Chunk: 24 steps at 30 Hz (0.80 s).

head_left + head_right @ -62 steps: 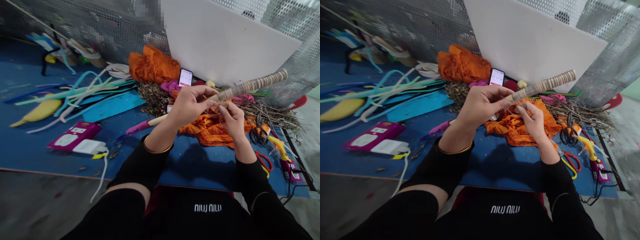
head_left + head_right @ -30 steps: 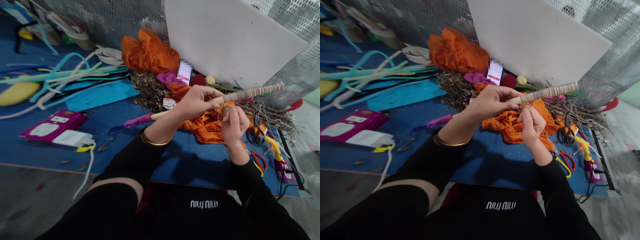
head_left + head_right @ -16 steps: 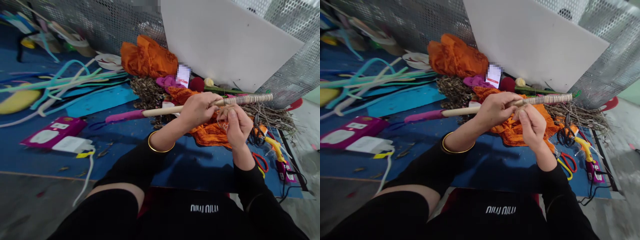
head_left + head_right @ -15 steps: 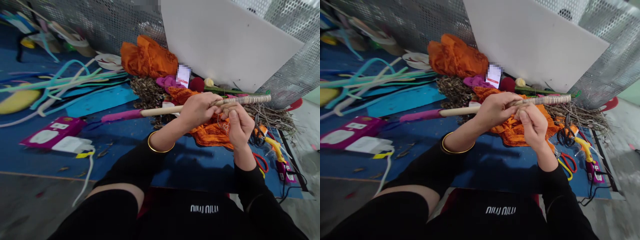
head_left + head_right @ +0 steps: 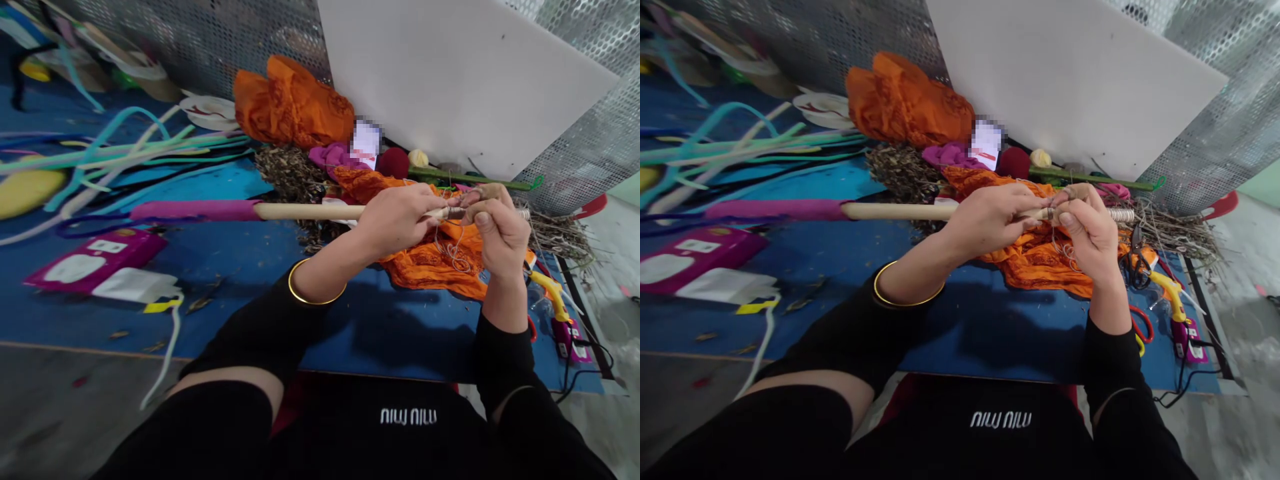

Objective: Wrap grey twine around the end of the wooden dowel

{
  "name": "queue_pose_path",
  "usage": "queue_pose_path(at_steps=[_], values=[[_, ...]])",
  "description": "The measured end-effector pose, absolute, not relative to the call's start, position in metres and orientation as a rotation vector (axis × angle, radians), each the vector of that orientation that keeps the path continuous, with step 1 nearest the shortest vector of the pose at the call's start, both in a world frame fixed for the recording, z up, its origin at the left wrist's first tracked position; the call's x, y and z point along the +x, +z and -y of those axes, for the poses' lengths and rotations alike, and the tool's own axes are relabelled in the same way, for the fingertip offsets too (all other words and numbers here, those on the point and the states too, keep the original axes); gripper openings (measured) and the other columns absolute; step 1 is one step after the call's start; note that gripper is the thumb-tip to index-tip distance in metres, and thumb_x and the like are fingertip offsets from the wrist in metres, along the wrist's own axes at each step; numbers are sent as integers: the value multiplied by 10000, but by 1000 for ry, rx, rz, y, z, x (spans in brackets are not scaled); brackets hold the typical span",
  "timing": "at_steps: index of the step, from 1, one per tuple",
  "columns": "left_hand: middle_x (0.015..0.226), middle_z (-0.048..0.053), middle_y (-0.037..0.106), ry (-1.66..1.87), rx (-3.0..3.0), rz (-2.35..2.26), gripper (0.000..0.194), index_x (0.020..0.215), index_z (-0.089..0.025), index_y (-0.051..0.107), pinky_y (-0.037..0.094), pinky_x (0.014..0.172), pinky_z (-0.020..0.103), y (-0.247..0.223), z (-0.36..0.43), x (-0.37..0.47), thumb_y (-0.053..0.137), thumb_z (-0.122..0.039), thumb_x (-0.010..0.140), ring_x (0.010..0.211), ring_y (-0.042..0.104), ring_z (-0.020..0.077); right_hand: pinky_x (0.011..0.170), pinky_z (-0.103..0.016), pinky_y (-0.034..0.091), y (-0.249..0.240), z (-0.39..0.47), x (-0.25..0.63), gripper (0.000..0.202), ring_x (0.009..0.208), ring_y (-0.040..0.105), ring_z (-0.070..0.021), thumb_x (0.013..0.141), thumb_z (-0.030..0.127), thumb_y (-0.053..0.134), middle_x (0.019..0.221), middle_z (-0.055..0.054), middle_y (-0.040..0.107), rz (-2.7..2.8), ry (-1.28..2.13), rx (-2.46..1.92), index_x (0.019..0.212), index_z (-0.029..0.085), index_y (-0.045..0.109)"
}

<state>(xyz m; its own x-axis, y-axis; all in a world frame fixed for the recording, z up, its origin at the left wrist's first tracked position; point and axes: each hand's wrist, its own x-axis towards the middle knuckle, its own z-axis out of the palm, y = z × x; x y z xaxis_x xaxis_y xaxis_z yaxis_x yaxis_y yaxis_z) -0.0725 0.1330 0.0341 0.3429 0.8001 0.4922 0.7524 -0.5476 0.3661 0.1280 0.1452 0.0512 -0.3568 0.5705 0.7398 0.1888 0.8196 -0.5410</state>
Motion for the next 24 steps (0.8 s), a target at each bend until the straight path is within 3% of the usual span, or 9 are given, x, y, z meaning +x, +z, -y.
queue_pose_path(at_steps=[9,20,24], values=[[1043,106,782,1012,2700,-1513,300,1109,-148,762,507,698,312,36,-128,-73,527,-218,938,890,733,237,1028,-468,599,47,-148,125,424,1088,647,-229,995,579,557,1066,-67,619,1959,442,-578,759,253,692],[931,73,789,1111,2863,-1512,340,1273,-194,685,439,603,289,30,-128,-68,467,-251,1018,783,725,210,1138,-473,527,52,-144,128,416,1129,612,-212,1015,518,556,1084,-44,627,1943,425,-676,722,243,666],[957,61,790,1088,2964,-1496,304,1199,-219,713,392,572,291,28,-128,-67,454,-233,1041,764,705,194,1138,-475,527,51,-144,126,424,1124,625,-211,1009,527,562,1097,-48,640,1949,431,-701,715,238,664]])
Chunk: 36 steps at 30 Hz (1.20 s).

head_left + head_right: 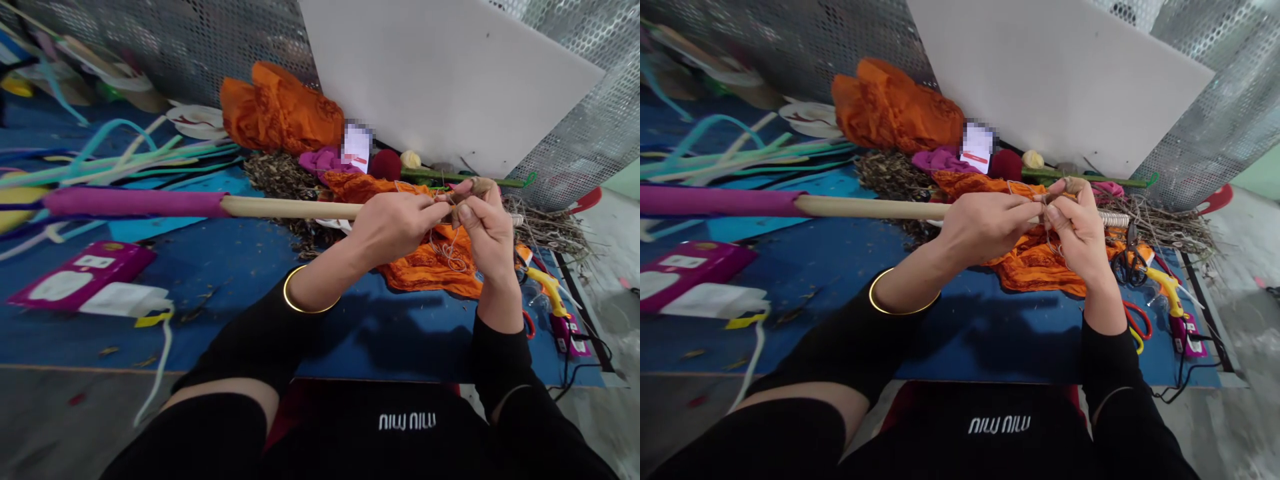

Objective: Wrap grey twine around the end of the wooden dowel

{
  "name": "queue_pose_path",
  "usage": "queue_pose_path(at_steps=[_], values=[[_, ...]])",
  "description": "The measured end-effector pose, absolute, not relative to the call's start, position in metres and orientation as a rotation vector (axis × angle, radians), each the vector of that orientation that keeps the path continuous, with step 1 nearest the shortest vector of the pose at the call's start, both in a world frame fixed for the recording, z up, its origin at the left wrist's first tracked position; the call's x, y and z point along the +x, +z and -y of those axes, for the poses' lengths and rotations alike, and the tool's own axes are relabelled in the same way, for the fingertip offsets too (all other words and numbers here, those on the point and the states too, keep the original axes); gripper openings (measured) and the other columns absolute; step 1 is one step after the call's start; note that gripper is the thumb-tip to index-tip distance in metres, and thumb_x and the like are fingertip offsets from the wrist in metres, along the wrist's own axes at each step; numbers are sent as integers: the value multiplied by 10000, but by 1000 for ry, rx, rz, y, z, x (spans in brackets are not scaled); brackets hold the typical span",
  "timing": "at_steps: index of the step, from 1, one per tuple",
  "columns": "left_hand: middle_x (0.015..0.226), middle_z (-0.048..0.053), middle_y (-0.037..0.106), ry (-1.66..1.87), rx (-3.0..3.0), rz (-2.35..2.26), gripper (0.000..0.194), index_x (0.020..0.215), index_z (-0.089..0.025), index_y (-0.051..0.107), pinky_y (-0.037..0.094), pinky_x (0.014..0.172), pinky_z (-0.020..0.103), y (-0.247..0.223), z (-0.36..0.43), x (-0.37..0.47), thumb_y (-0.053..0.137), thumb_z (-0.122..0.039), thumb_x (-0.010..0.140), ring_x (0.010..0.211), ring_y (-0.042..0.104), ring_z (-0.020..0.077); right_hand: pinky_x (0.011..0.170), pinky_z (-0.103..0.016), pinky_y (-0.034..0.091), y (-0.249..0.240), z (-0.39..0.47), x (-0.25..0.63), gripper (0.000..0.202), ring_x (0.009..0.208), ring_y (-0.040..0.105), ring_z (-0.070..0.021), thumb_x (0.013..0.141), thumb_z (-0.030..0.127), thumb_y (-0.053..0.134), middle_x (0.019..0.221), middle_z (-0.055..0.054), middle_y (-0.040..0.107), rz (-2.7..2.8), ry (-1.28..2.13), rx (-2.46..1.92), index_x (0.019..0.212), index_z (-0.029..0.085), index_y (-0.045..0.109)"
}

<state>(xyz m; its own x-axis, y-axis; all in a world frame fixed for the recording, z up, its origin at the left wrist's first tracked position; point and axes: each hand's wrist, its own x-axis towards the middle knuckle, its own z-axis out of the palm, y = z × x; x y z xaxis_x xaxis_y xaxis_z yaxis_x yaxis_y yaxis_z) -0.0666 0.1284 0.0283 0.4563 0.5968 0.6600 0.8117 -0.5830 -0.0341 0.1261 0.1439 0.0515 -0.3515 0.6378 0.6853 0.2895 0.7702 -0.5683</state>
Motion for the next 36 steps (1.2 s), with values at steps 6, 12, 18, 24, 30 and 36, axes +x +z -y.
queue_pose_path(at_steps=[6,12,18,24,30,36], values=[[1019,43,800,-887,-2354,1215,290,1147,-248,757,389,568,299,31,-131,-74,491,-251,1030,796,706,196,972,-411,613,48,-147,129,318,933,697,-155,968,474,658,1086,-27,646,1699,634,-643,756,237,676],[1073,53,795,-1202,-2348,1336,313,1190,-228,780,513,734,298,40,-135,-98,567,-243,961,882,722,200,402,-213,414,65,-151,164,293,454,397,-25,815,459,797,816,40,651,1182,997,-681,722,221,653],[956,33,799,-1447,-2584,1265,271,1113,-198,802,536,753,268,43,-135,-102,662,-230,884,825,704,161,354,-207,200,60,-185,190,281,444,313,-32,815,432,713,738,55,595,971,819,-821,709,211,577],[909,27,798,-1734,-2642,1272,286,1111,-181,801,552,711,257,47,-130,-95,684,-219,853,777,697,151,798,-406,534,29,-211,180,338,793,602,-213,816,301,690,665,-18,559,1396,252,-1434,586,242,450],[936,39,801,-1875,-2584,1319,284,1100,-145,807,571,771,254,52,-126,-92,672,-197,857,827,712,157,1073,-466,507,24,-182,131,260,1074,686,-241,951,440,600,902,-49,731,1749,449,-903,820,239,701],[966,40,806,-1929,-2507,1347,276,1077,-147,812,580,792,261,52,-129,-92,677,-183,840,859,721,166,745,-316,584,21,-151,95,268,748,666,-157,927,516,684,825,5,738,1807,805,-661,906,254,732]])
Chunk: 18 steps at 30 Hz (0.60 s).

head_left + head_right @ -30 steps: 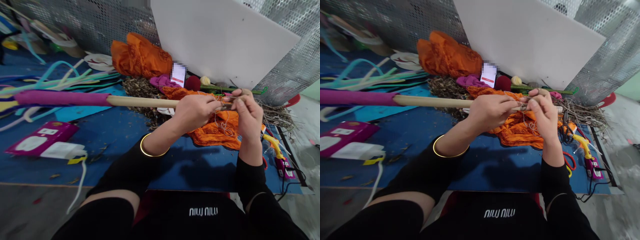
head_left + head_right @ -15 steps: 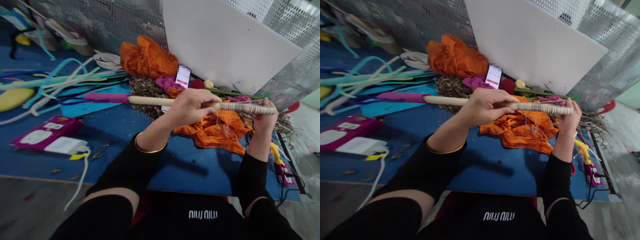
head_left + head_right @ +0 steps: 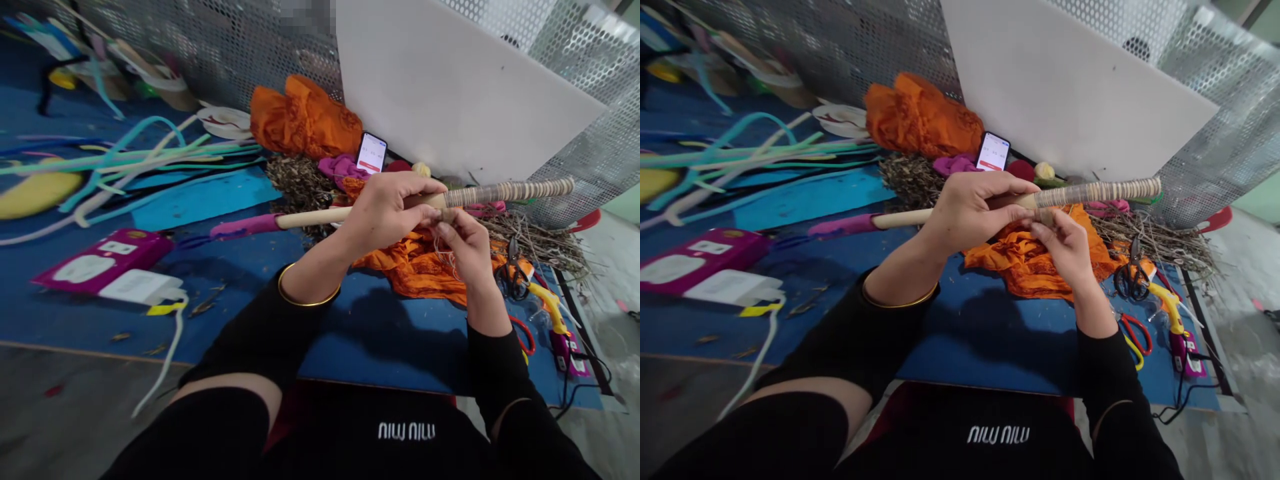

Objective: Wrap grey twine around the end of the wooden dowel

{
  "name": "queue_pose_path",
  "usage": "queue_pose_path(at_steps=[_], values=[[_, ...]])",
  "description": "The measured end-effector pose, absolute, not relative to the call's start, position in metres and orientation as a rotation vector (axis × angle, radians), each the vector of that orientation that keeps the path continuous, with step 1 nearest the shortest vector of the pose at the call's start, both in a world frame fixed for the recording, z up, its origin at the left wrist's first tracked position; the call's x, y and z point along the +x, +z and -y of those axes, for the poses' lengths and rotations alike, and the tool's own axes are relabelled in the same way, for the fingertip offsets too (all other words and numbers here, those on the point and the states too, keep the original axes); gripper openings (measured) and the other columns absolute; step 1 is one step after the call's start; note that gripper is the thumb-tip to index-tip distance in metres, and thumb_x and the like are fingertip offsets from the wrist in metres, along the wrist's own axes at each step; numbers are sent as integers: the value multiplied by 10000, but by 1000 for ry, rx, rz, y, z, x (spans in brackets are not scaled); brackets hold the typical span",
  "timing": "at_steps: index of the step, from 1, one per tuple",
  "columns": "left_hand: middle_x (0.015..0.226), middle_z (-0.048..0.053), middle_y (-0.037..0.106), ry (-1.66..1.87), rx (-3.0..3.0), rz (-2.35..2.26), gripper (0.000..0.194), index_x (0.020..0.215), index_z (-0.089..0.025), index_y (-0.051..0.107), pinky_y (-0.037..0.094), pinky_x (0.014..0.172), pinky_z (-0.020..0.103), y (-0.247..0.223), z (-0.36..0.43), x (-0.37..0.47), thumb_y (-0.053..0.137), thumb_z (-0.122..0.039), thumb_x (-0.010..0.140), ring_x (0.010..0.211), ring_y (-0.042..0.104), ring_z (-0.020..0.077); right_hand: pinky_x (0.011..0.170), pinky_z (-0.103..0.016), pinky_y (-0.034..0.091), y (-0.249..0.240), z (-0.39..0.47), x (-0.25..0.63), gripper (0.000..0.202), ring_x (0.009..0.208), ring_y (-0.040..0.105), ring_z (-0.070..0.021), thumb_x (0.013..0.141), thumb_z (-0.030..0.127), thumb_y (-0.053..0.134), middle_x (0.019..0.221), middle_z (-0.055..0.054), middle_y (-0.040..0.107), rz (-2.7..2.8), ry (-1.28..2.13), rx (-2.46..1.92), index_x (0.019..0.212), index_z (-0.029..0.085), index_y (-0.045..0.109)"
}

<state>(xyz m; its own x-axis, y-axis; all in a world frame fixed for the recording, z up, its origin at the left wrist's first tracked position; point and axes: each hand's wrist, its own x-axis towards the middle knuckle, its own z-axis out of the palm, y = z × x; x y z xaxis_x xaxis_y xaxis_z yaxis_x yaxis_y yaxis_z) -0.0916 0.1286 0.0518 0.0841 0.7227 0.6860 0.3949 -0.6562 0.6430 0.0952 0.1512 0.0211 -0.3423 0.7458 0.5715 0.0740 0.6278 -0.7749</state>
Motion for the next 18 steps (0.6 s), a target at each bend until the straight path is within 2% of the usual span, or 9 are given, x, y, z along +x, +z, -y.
queue_pose_path(at_steps=[1,3,5,7,8,10,13,15,18], values=[[973,40,807,1611,2063,-1128,276,1074,-148,813,582,800,264,52,-130,-92,681,-183,835,868,722,168,700,-303,564,22,-147,94,261,696,634,-143,958,473,659,770,13,712,1803,726,-695,844,246,719],[984,43,808,1627,2034,-1136,279,1074,-146,812,583,807,264,51,-131,-92,684,-190,830,876,723,169,737,-318,560,25,-138,94,292,738,630,-147,997,390,616,751,5,671,1749,469,-692,761,239,697],[963,45,805,1618,2007,-1115,280,1073,-140,810,573,772,250,49,-133,-91,675,-199,835,843,716,159,879,-386,580,26,-133,92,288,950,680,-193,1004,364,602,895,-32,681,1688,262,-573,762,243,703],[929,42,799,1593,1992,-1089,278,1067,-136,808,551,716,229,47,-134,-88,656,-203,844,796,704,144,983,-476,578,24,-131,88,303,1086,693,-238,1020,389,563,995,-53,680,1685,234,-399,786,251,697],[916,40,797,1578,1988,-1076,276,1063,-136,806,539,692,220,46,-135,-87,648,-203,847,778,699,137,986,-505,584,22,-132,86,311,1064,709,-244,1030,404,538,980,-51,681,1699,277,-309,800,255,685],[913,37,797,1547,1984,-1054,276,1059,-135,801,529,675,209,44,-135,-83,638,-198,845,765,699,131,890,-496,613,17,-135,82,313,865,720,-216,1047,415,498,829,-21,657,1719,416,-179,822,261,652],[952,34,803,1505,1990,-1058,279,1060,-143,787,548,713,213,42,-136,-79,622,-185,839,803,719,137,650,-355,556,15,-136,79,305,607,584,-145,1045,384,522,648,27,542,1645,564,-169,785,247,604],[986,34,806,1494,2004,-1089,283,1079,-154,766,569,764,233,41,-137,-76,621,-184,838,858,737,154,587,-302,478,15,-132,78,333,582,521,-121,1039,372,546,627,34,506,1556,544,-291,739,232,579],[1054,37,807,1494,2044,-1193,327,1146,-183,712,589,859,278,39,-137,-72,623,-184,831,967,754,188,597,-283,458,18,-123,76,333,612,533,-105,1037,360,559,655,36,528,1507,453,-466,734,223,586]])
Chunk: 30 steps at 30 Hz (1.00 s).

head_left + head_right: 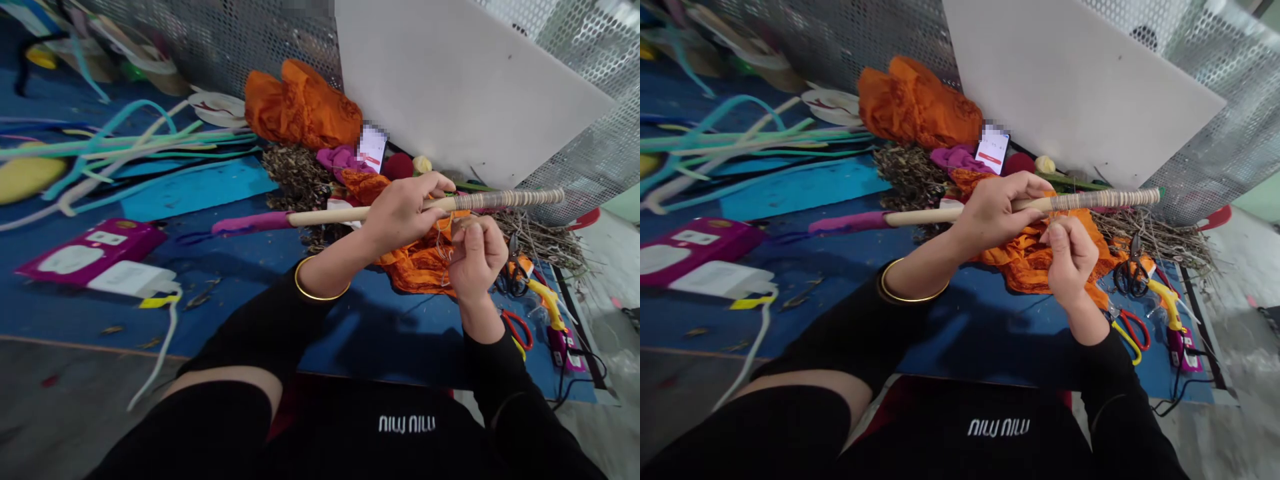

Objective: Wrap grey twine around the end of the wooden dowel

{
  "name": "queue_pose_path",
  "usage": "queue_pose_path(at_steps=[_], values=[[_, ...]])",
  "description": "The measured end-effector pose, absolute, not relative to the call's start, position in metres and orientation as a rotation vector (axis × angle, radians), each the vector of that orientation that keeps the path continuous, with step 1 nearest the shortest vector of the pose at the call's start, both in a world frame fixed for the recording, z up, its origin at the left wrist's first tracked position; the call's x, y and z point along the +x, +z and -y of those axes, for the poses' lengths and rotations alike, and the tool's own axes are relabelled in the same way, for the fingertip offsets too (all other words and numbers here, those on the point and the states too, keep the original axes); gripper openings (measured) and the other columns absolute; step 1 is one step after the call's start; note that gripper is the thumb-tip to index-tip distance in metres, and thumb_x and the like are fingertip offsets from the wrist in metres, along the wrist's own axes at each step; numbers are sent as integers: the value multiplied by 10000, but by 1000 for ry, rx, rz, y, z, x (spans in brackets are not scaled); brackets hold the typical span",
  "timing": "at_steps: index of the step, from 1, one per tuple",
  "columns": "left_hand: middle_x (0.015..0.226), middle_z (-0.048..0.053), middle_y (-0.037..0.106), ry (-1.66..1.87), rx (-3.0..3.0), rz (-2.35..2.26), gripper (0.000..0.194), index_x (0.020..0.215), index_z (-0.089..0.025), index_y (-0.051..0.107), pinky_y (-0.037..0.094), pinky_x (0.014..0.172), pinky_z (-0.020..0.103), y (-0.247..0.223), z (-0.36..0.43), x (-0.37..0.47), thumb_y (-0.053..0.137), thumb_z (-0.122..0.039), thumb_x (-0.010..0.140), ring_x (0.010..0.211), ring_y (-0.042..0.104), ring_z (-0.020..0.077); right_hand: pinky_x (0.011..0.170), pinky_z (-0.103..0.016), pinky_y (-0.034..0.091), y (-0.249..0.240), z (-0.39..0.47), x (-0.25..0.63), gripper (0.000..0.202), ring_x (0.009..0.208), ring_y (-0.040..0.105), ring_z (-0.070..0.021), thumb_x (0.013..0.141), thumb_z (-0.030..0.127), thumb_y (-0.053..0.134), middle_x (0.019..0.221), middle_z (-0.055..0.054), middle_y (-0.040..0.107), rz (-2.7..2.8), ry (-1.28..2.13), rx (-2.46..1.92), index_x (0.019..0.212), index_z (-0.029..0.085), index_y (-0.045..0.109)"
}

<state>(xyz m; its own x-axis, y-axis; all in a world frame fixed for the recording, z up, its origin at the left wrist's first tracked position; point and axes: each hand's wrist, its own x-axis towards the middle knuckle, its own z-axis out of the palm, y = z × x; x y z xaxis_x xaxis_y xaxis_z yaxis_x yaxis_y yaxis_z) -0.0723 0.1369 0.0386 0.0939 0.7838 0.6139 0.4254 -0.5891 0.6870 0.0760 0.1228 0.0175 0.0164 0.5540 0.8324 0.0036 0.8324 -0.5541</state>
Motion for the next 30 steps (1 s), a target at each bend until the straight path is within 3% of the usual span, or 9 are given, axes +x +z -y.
queue_pose_path(at_steps=[3,12,16,20,30], values=[[1103,36,803,1459,2102,-1337,327,1139,-206,689,587,894,307,36,-136,-68,605,-181,824,1011,753,206,602,-269,467,18,-112,73,310,619,550,-91,1041,337,552,682,43,553,1531,404,-554,756,223,599],[972,43,800,1359,2217,-1455,212,996,-195,725,519,742,283,33,-135,-65,578,-190,843,847,713,190,569,-281,480,21,-106,79,294,584,558,-103,1051,352,523,689,36,595,1656,361,-609,792,242,605],[970,61,800,1230,2258,-1527,207,1025,-183,744,491,728,296,36,-135,-69,612,-203,867,841,702,205,752,-366,591,33,-116,91,288,727,671,-159,1055,362,506,718,14,627,1726,406,-500,813,251,616],[965,67,797,1158,2307,-1596,209,1054,-188,753,474,728,302,37,-135,-69,617,-245,905,851,700,218,917,-447,595,47,-121,105,278,942,700,-214,1039,365,539,872,-32,691,1728,246,-565,809,257,651],[966,59,788,1107,2302,-1537,208,1045,-189,754,454,723,293,38,-133,-68,605,-274,926,858,691,210,812,-417,604,53,-134,123,344,866,643,-200,1015,461,577,794,-16,600,1799,311,-559,739,265,637]])
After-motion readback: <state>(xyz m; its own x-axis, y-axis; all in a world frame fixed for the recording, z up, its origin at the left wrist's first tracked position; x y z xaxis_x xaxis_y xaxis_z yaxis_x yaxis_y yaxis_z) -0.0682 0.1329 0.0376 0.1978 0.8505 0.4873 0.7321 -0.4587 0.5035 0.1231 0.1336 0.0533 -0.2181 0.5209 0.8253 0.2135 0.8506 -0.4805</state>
